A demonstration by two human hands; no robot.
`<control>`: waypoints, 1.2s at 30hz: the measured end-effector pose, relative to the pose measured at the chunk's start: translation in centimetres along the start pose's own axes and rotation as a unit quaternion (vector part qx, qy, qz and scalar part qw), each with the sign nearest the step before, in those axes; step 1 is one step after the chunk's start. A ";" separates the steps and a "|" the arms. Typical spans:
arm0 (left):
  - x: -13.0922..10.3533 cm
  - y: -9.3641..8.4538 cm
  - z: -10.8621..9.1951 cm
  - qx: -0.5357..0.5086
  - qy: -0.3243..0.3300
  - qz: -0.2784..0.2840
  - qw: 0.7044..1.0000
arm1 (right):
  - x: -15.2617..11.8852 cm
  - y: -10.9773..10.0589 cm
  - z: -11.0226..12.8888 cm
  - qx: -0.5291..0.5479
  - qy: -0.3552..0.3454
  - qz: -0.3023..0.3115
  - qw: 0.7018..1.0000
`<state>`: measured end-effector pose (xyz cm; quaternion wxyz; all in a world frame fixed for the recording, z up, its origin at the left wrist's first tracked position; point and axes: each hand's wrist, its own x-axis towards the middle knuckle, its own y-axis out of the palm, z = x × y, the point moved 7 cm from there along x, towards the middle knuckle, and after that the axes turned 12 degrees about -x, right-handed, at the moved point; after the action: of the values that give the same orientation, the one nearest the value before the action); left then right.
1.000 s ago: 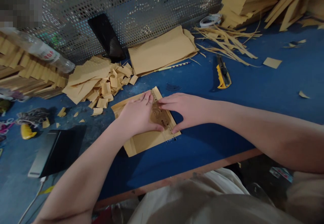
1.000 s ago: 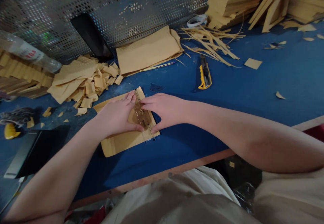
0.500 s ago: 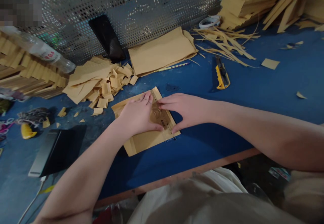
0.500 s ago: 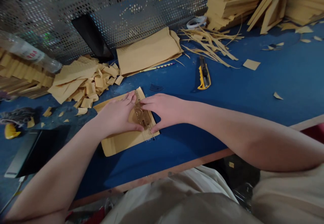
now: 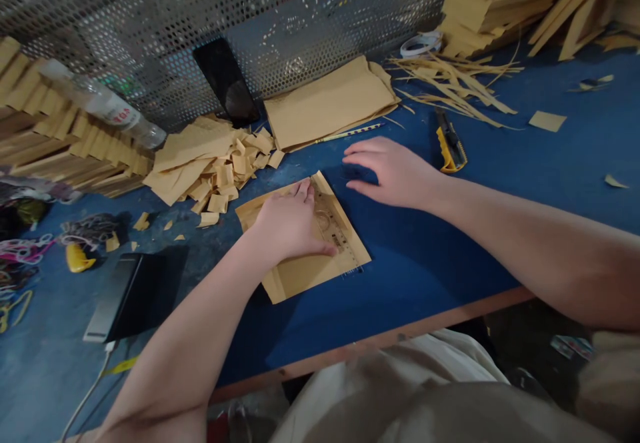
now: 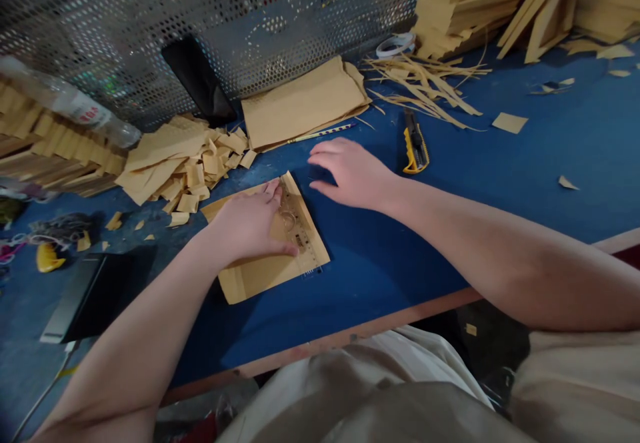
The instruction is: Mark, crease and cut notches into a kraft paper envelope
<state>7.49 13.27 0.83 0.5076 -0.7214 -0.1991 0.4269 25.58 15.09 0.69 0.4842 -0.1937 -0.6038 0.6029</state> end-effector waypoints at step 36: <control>0.0 -0.5 -0.7 0.036 0.052 -0.036 0.997 | 7.3 4.6 1.3 0.151 0.240 0.170 0.944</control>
<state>8.11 13.09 1.32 0.5584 -0.7161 -0.1829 0.3768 19.55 21.29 -0.70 0.5287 -0.3568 -0.3297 0.6961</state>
